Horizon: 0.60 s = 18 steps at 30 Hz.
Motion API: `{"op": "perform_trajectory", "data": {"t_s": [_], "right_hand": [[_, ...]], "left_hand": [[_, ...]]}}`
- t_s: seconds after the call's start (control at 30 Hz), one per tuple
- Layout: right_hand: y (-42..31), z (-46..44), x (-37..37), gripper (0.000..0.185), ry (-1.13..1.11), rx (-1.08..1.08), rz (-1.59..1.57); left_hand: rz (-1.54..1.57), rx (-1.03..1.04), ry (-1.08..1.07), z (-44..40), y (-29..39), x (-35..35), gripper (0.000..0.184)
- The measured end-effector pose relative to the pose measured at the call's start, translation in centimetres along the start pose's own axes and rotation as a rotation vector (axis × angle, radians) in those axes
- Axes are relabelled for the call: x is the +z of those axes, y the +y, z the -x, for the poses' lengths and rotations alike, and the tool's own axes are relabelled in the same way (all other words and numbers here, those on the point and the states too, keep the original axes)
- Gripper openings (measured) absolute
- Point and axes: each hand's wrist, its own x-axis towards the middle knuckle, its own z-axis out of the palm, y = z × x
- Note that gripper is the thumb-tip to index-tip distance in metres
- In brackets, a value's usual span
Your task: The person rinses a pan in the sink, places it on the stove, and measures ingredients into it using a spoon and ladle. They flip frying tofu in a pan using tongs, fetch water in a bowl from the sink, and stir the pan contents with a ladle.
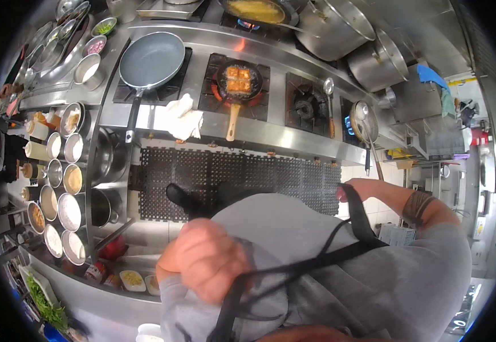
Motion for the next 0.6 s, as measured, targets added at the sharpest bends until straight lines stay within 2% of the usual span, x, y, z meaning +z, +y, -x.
{"op": "perform_trajectory", "data": {"t_s": [0.03,0.1,0.13,0.2,0.27,0.3,0.4,0.47,0.53,0.57,0.6], "right_hand": [[0.4,-1.2,-0.1,0.026,-0.093,0.092,0.1],[1.0,-3.7,-0.1,0.028,-0.144,0.011,0.139],[1.1,-5.2,0.1,0.03,-0.174,-0.068,0.182],[-1.3,-7.2,-0.1,0.032,-0.244,-0.035,0.215],[-1.7,-9.7,1.4,0.028,-0.069,-0.087,0.027],[-2.4,-11.6,1.6,0.037,-0.233,0.007,0.155],[-5.9,-12.3,3.0,0.037,-0.21,0.035,0.135],[-7.8,-12.7,3.3,0.037,-0.232,-0.053,0.178],[-7.4,-14.9,4.3,0.035,-0.361,-0.078,0.224],[-7.2,-16.4,4.6,0.032,-0.455,-0.035,0.238],[-7.3,-17.9,4.7,0.029,-0.545,0.007,0.268]], "left_hand": [[-0.009,-0.009,-0.014,-0.3,-0.6,-0.8,0.021],[0.282,0.04,-0.48,-1.0,-2.4,-2.9,0.022],[0.264,0.023,-0.497,-1.2,-2.7,-3.1,0.022],[0.309,0.062,-0.602,-1.7,-3.2,-3.8,0.026],[0.295,0.049,-0.651,-2.8,-3.4,-5.0,0.029],[0.292,0.043,-0.672,-3.4,-3.6,-5.5,0.031],[0.283,0.043,-0.717,-4.1,-4.4,-7.1,0.036],[0.271,0.036,-0.739,-4.5,-4.9,-8.3,0.039],[0.366,0.038,-0.821,-5.2,-6.0,-9.2,0.043],[0.333,0.045,-0.794,-5.2,-6.1,-9.3,0.044],[0.314,0.1,-0.774,-5.2,-6.7,-9.3,0.037]]}}
